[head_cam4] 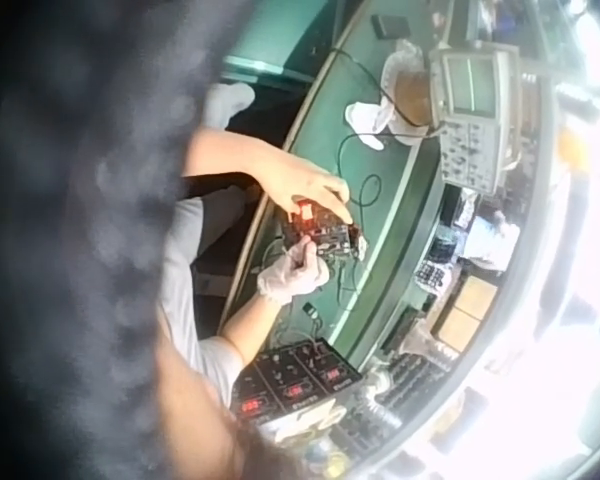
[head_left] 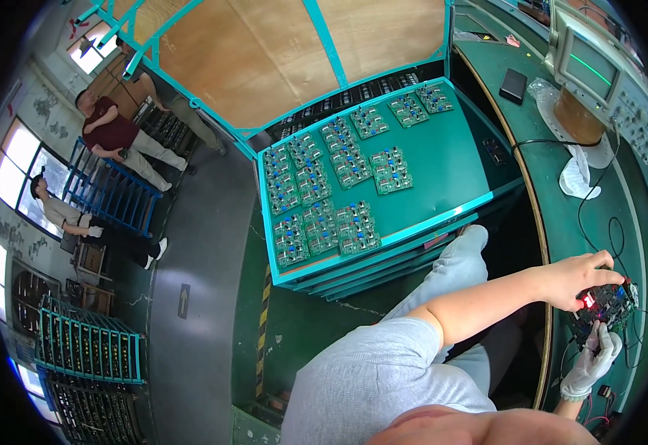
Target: Testing and inspecting a circuit board using probes and electronic test equipment at a workstation.
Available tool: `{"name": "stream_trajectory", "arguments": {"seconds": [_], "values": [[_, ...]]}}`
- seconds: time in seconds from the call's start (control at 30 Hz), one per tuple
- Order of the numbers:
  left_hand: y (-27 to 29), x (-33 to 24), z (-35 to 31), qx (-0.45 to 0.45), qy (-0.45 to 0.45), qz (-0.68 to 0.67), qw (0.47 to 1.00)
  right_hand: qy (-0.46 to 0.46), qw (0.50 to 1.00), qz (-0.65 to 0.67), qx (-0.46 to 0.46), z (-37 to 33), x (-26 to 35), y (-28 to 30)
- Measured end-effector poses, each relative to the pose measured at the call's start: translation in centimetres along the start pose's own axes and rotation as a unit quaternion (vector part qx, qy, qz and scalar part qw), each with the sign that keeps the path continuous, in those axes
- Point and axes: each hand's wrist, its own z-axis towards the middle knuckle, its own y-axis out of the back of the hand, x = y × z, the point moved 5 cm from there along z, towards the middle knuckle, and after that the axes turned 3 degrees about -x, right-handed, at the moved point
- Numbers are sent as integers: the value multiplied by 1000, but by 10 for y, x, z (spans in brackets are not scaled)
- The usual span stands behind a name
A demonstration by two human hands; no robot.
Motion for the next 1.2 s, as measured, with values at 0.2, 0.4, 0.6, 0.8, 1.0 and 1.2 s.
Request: {"name": "stream_trajectory", "arguments": {"seconds": [0.2, 0.4, 0.6, 0.8, 1.0, 1.2], "values": [[1, -2, 0, 16, 16, -10, 1000, -7, 1000, 18, -6, -2, -4, -2], [3, -4, 1, 10, 15, -10, 1000, -11, 1000, 19, 4, -3, -3, 1], [3, -4, 1, 21, 27, -21, 999, -14, 1000, 6, 1, 2, 0, -1], [10, -13, 6, 18, -1, -37, 999, -41, 998, -8, 56, 16, 14, 4], [9, -12, 5, 29, 27, 8, 999, 4, 998, 1, 55, 20, 15, 4], [9, -15, 7, 40, 87, -18, 995, -8, 1000, 10, -13, 23, 14, 5]]}}
